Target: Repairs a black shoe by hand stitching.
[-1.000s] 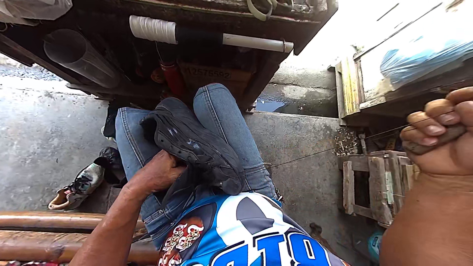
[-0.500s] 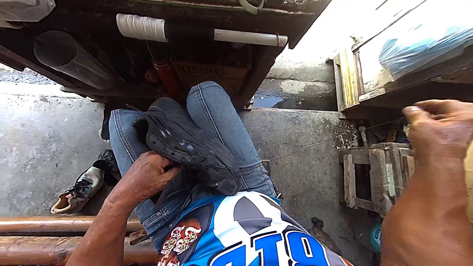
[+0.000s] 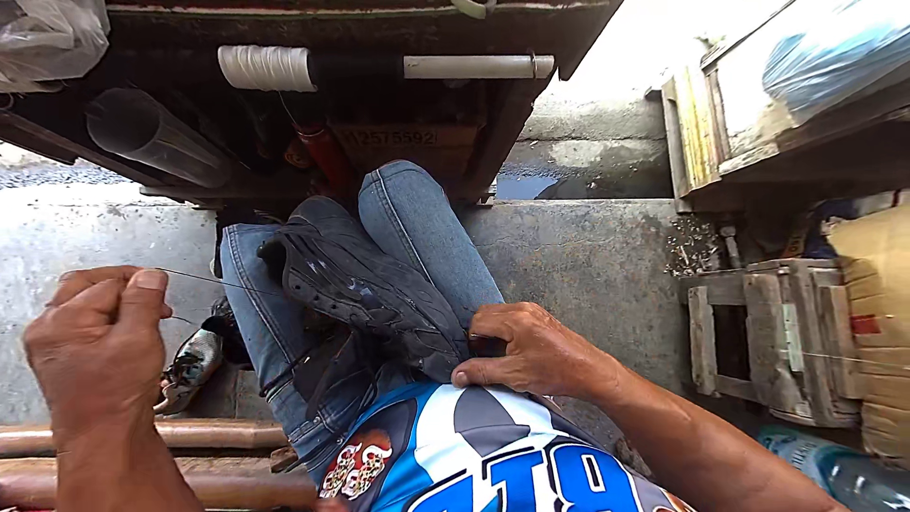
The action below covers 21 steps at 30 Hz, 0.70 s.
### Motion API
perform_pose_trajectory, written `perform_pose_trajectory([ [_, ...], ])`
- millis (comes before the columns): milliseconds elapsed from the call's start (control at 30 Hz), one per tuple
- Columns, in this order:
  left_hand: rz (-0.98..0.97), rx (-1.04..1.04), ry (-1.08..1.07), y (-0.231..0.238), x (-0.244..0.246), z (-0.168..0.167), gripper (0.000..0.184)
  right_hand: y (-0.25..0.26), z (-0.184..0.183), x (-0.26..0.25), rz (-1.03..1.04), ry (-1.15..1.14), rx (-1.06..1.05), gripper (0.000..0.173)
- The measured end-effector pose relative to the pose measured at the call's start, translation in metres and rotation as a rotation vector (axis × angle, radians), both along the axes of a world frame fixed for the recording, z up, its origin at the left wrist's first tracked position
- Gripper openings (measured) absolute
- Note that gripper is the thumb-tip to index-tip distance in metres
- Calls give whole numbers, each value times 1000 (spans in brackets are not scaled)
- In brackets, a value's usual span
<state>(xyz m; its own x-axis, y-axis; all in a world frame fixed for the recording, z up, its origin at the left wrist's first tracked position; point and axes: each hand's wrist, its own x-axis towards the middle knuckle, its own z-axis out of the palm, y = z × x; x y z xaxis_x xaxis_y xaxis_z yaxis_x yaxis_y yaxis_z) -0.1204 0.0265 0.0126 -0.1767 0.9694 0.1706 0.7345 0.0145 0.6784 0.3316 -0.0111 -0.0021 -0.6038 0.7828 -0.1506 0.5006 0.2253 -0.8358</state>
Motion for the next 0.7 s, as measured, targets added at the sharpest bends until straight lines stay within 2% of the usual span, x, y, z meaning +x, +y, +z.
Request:
perform_pose_trajectory([
  [33, -92, 25, -364, 0, 8, 3, 28, 2, 1, 1, 4, 9, -26, 50],
  [67, -191, 14, -712, 0, 19, 7, 30, 5, 2, 1, 8, 24, -49, 49],
  [100, -258, 3, -971, 0, 28, 8, 35, 7, 3, 1, 7, 37, -66, 49],
  [133, -298, 1, -1161, 0, 34, 9, 41, 9, 2, 1, 0, 49, -75, 49],
  [200, -325, -10, -1367, 3, 40, 7, 45, 12, -1, 0, -8, 94, -98, 48],
  [300, -275, -80, -1416, 17, 33, 1, 42, 15, -12, 0, 8, 204, -143, 48],
  [433, -185, -126, -1334, 41, -9, -25, 39, 17, -21, 0, 13, 229, -164, 50],
  [467, -156, -118, -1292, 45, -9, -23, 37, 18, -22, -1, 13, 226, -166, 51],
  [533, 84, -88, -1172, 51, 14, 0, 35, 20, -22, -2, 8, 206, -170, 51],
  [600, 153, -55, -1137, 55, 14, 6, 35, 19, -22, -3, 14, 184, -164, 51],
  [633, 99, -30, -1159, 56, 6, -1, 35, 18, -22, -3, 18, 175, -154, 51],
  [667, -73, -28, -1200, 56, -9, -15, 36, 18, -22, -3, 25, 164, -147, 50],
  [700, -407, -90, -1214, 58, -36, -36, 36, 18, -21, -1, 34, 151, -140, 49],
])
